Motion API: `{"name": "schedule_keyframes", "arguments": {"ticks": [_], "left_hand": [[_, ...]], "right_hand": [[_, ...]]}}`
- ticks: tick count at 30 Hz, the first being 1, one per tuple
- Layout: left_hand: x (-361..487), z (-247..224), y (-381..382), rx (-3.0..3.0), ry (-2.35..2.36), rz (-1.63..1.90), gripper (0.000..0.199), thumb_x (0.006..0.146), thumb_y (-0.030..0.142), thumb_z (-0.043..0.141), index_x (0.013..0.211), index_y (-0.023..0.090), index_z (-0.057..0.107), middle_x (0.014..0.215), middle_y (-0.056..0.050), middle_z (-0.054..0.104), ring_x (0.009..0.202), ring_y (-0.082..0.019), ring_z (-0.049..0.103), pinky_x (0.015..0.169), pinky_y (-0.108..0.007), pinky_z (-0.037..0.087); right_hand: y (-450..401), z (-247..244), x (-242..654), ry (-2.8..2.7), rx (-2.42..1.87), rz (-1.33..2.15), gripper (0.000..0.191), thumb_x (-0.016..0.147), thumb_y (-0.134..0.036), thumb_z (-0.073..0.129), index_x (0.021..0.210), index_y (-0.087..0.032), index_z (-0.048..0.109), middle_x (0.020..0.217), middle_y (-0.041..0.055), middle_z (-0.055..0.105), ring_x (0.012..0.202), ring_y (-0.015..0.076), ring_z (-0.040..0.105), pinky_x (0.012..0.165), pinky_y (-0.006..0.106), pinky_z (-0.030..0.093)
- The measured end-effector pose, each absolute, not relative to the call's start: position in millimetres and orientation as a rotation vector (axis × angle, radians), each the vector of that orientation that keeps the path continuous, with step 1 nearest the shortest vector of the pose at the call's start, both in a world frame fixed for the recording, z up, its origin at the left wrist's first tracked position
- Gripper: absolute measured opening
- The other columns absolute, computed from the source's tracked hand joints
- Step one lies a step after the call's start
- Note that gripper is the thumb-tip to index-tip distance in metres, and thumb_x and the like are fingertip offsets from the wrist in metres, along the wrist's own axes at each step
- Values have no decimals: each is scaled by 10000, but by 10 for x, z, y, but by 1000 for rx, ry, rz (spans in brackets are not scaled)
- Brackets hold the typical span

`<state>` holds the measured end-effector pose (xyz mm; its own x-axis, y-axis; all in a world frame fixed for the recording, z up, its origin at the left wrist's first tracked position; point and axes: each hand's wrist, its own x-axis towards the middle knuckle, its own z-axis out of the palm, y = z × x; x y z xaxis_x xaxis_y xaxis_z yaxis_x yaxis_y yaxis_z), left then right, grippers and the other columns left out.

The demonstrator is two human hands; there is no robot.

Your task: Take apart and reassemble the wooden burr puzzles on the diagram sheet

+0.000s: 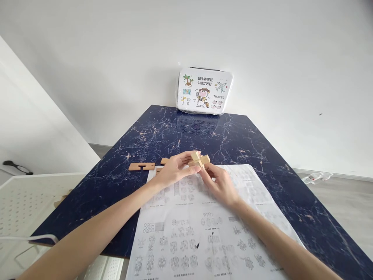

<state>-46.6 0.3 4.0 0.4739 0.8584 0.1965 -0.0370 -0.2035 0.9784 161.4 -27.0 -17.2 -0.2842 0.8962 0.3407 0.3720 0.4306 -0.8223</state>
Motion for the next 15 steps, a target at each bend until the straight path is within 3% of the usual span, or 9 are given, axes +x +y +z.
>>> {"name": "schedule_keyframes", "arguments": {"ticks": [4,9,15], "left_hand": [[-483,57,-4,1552,684,959,558,913,346,810,1426,231,623,1430,-135,690,1341,-301,653,1088,-469,560],[-468,57,-11,1536,662,969,545,918,330,806,1421,228,623,1438,-130,685,1360,-308,637,1150,-510,508],[-407,30,-42,1551,757,1039,537,890,338,838,1369,200,638,1404,-131,693,1299,-310,666,1122,-490,520]], "right_hand": [[-300,-117,1636,-1852,-1058,1017,458,1077,-572,473,769,-233,472,633,-29,482,559,136,397,546,302,308],[-289,-102,1620,-1818,-954,1263,461,1100,-575,410,821,-229,534,666,-9,558,590,147,496,588,299,401],[-256,-191,1580,-1879,-1131,847,401,1093,-482,438,773,-241,439,622,-31,502,541,131,408,540,289,325]]}}
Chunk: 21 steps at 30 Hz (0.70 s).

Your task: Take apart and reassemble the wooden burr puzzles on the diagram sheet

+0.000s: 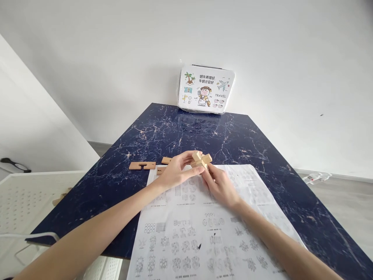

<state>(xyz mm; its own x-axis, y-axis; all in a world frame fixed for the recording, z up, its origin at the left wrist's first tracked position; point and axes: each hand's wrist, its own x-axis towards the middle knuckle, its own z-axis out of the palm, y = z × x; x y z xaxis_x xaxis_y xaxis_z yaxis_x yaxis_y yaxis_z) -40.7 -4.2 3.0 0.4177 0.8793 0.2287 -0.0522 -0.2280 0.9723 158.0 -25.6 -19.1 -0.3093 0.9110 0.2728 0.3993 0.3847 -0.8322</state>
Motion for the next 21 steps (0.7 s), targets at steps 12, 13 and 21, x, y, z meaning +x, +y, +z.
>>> {"name": "schedule_keyframes", "arguments": {"ticks": [12,13,21], "left_hand": [[-280,41,-151,1511,799,1174,539,887,344,836,1369,225,627,1410,-125,676,1346,-303,624,1178,-511,470],[-279,46,-153,1508,796,1173,542,886,339,833,1373,226,624,1422,-127,668,1351,-305,621,1177,-514,471],[-282,37,-149,1604,831,1210,545,873,328,847,1360,248,616,1440,-120,648,1329,-308,628,1145,-511,484]], "right_hand": [[-258,-232,1586,-1900,-1140,518,321,1058,-431,507,812,-226,505,709,3,577,569,129,442,554,282,339],[-247,-211,1604,-1891,-1098,690,330,1064,-463,507,835,-225,524,708,1,585,588,135,479,564,279,367],[-203,-184,1653,-1755,-1060,1040,237,1028,-441,586,1004,-211,635,632,-32,591,568,140,534,559,284,388]]}}
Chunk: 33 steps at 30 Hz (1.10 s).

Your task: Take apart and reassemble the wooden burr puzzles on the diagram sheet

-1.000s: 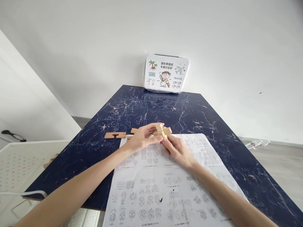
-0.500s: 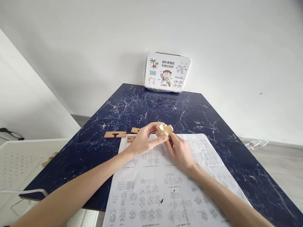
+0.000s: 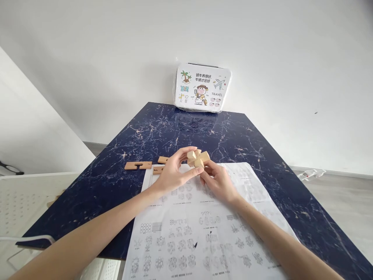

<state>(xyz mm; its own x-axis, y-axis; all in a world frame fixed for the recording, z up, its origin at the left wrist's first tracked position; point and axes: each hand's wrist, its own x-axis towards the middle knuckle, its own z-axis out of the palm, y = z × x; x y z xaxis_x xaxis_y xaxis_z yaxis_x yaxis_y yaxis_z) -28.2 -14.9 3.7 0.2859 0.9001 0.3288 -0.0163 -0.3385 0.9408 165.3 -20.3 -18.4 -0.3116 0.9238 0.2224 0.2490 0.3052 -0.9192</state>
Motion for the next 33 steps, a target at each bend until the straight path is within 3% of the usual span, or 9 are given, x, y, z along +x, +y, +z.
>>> {"name": "schedule_keyframes", "arguments": {"ticks": [5,10,16,24,29,33], "left_hand": [[-283,73,-187,1730,851,1210,555,857,320,861,1342,268,595,1405,-104,662,1314,-299,627,1125,-502,485],[-323,92,-170,1790,880,1135,527,875,345,844,1340,286,602,1394,-87,662,1275,-289,642,1107,-491,490],[-338,89,-153,1809,896,1119,526,872,356,844,1335,277,607,1364,-89,678,1246,-285,654,1073,-487,506],[-356,117,-132,1751,842,1052,508,878,375,841,1323,252,627,1375,-101,677,1264,-288,651,1098,-483,498],[-370,85,-98,1603,795,996,485,895,413,826,1299,223,636,1290,-112,714,1215,-287,677,1050,-452,525],[-386,99,-92,1595,773,946,490,901,422,818,1307,214,638,1258,-116,718,1196,-289,683,1016,-433,536]], "right_hand": [[-179,-282,1632,-1755,-1081,1038,118,982,-297,577,997,-203,647,672,-13,639,599,155,578,582,292,408],[-177,-344,1627,-1731,-1086,1051,138,976,-279,558,1040,-203,654,679,-11,642,577,157,558,557,289,403],[-211,-327,1614,-1736,-1139,972,121,975,-278,556,923,-201,632,665,-8,634,565,148,538,562,286,398],[-238,-294,1602,-1716,-1144,1015,198,1008,-356,565,876,-213,602,606,-30,569,543,142,494,531,279,361],[-246,-278,1600,-1707,-1130,1036,301,1031,-493,571,913,-220,616,608,-34,541,546,146,468,532,287,360],[-243,-292,1604,-1703,-1159,985,316,1009,-510,612,887,-219,623,638,-24,551,571,151,485,547,293,361]]}}
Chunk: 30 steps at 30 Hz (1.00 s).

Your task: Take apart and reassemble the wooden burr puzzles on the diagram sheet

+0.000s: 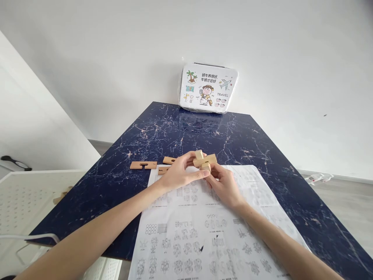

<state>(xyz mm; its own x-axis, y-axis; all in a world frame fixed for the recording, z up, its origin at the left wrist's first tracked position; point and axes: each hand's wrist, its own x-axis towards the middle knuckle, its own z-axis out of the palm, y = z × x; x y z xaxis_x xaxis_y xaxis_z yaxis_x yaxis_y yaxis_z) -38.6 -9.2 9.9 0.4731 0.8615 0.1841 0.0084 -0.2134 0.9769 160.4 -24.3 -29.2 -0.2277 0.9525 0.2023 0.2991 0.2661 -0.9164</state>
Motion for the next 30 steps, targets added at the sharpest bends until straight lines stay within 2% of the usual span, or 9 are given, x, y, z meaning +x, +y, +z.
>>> {"name": "schedule_keyframes", "arguments": {"ticks": [4,6,10,13,17,20,24,27,30], "left_hand": [[-378,129,-108,1636,759,890,386,955,482,741,1217,208,673,1193,-107,728,1132,-281,696,954,-405,542],[-373,126,-112,1635,763,884,399,967,501,721,1245,221,663,1204,-102,726,1133,-281,695,952,-407,539],[-383,94,-110,1659,787,863,436,968,544,707,1264,229,647,1199,-96,723,1113,-274,693,946,-403,530],[-393,65,-113,1710,878,836,449,1019,636,572,1174,224,657,1033,-75,718,957,-244,694,824,-366,530],[-382,13,-111,1666,921,819,509,1069,686,383,1006,225,589,815,-28,668,731,-199,674,717,-352,542],[-361,-18,-101,1596,877,821,471,1066,690,387,1010,239,513,749,4,643,637,-188,675,615,-328,551],[-340,-28,-78,1554,897,970,455,1052,678,454,979,233,515,814,2,612,676,-163,657,578,-282,543],[-339,-29,-54,1497,917,1092,439,1051,647,499,942,222,519,779,18,577,614,-121,569,579,-258,505],[-354,-19,-30,1373,939,1178,437,1051,630,514,895,223,482,697,44,498,537,-99,491,518,-244,416]], "right_hand": [[-252,-296,1595,-1691,-1196,882,353,991,-511,642,802,-218,590,697,-2,586,604,147,478,561,296,366],[-260,-289,1588,-1669,-1207,841,335,980,-500,667,817,-223,571,720,-1,596,614,145,481,563,295,379],[-253,-275,1583,-1580,-1181,805,346,911,-477,769,1031,-249,538,789,-25,573,625,143,506,555,291,418],[-231,-272,1587,-1665,-1112,838,385,901,-481,781,1139,-246,590,903,17,601,698,168,559,598,318,481],[-214,-272,1587,-1719,-1080,853,287,925,-488,756,1009,-233,655,923,38,598,725,175,566,635,335,499],[-216,-274,1583,-1706,-1088,854,263,940,-477,742,999,-234,661,905,29,590,715,171,550,641,337,482],[-223,-275,1584,-1697,-1093,852,262,920,-460,774,1041,-248,681,864,10,590,704,167,528,647,335,455],[-236,-267,1581,-1724,-1085,858,245,936,-466,754,922,-241,659,761,-8,567,671,164,500,628,330,424],[-250,-252,1563,-1808,-1087,891,279,952,-478,720,846,-236,628,703,-12,565,640,159,486,610,328,413]]}}
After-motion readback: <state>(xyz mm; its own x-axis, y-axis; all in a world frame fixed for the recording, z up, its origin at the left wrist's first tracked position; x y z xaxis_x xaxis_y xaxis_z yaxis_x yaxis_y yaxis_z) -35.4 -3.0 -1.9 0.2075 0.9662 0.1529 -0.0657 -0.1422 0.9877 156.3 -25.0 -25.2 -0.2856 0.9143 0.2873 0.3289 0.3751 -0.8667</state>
